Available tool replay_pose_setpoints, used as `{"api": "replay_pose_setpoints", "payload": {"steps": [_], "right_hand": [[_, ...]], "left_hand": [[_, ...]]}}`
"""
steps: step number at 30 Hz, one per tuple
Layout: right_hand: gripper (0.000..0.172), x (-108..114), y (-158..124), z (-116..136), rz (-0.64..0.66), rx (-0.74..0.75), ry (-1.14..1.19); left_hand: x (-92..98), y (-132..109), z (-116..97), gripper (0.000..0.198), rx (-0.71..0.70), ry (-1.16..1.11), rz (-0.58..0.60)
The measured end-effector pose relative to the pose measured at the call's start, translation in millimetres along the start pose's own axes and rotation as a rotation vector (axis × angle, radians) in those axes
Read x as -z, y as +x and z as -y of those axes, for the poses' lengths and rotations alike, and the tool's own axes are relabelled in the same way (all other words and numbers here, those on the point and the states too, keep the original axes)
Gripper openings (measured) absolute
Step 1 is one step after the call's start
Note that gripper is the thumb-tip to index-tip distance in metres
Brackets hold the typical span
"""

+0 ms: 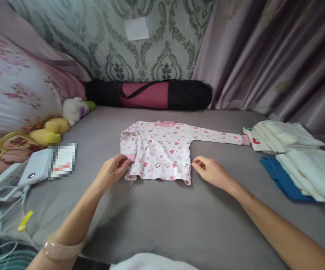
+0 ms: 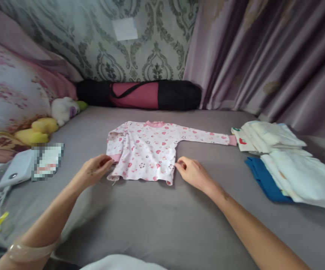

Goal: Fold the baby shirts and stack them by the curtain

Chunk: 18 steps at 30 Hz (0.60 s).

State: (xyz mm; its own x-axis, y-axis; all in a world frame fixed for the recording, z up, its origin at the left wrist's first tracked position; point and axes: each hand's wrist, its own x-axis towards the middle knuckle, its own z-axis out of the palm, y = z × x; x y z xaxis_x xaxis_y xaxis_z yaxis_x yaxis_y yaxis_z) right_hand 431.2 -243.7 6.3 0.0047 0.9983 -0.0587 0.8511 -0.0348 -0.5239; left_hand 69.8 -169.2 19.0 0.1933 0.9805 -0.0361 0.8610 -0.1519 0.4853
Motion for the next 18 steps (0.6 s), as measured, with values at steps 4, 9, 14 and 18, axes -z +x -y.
{"api": "replay_pose_setpoints", "payload": {"steps": [4, 9, 14, 18], "right_hand": [[0.045, -13.3, -26.1, 17.0, 0.044, -0.018, -0.044], [0.055, -31.0, -37.5, 26.5, -0.028, 0.054, -0.173], [0.037, -43.1, -38.9, 34.9, -0.142, 0.012, -0.283], [0.038, -47.8, -41.0, 37.4, -0.226, 0.031, -0.307]], "left_hand": [[-7.5, -19.2, 6.3, 0.044, 0.056, -0.125, 0.127], [-16.7, -31.3, 4.2, 0.063, -0.114, -0.153, 0.141], [-29.5, -28.4, 17.4, 0.037, -0.225, -0.01, 0.038], [-34.4, -28.6, 22.7, 0.031, -0.296, 0.093, -0.028]]}}
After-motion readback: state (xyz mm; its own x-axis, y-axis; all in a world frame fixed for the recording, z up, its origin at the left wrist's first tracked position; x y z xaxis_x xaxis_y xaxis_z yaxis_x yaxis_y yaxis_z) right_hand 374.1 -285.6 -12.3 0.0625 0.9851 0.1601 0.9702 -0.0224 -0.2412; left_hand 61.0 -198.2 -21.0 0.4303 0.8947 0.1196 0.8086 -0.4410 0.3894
